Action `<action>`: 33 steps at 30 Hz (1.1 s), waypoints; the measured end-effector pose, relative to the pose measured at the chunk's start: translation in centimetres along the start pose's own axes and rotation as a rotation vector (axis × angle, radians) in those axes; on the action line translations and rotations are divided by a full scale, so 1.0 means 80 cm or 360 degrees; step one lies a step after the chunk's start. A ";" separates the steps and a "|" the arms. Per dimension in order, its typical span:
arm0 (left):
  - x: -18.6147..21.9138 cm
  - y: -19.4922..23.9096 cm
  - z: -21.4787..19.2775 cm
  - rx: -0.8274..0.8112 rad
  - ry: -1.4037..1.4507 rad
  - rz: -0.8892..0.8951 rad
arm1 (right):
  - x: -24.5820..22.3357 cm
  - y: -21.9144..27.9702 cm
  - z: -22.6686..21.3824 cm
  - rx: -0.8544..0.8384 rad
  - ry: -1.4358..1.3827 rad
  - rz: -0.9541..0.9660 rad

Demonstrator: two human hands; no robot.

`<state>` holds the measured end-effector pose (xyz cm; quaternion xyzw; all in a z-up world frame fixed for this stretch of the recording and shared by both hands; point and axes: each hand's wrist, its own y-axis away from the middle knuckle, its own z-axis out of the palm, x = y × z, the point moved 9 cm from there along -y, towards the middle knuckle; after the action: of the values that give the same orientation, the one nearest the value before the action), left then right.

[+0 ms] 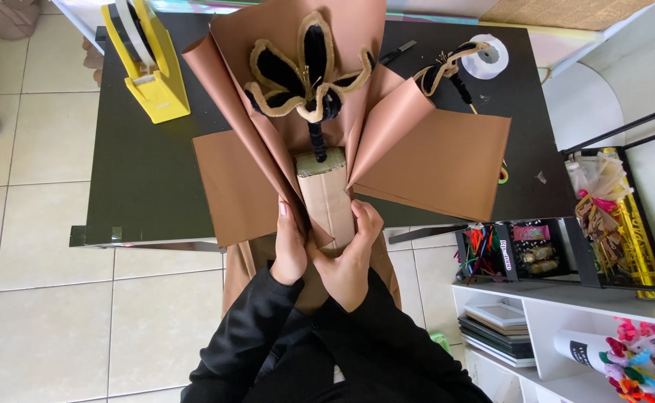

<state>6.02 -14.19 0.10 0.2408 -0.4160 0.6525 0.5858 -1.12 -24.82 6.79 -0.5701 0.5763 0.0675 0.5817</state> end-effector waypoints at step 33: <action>0.002 0.036 0.010 -0.0198 -0.0377 0.0272 | -0.001 0.001 -0.022 0.0191 -0.0229 0.0027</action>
<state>3.09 -14.66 -0.04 0.2430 -0.5407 0.6402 0.4886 -2.28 -26.07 7.36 -0.5230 0.5407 0.0785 0.6542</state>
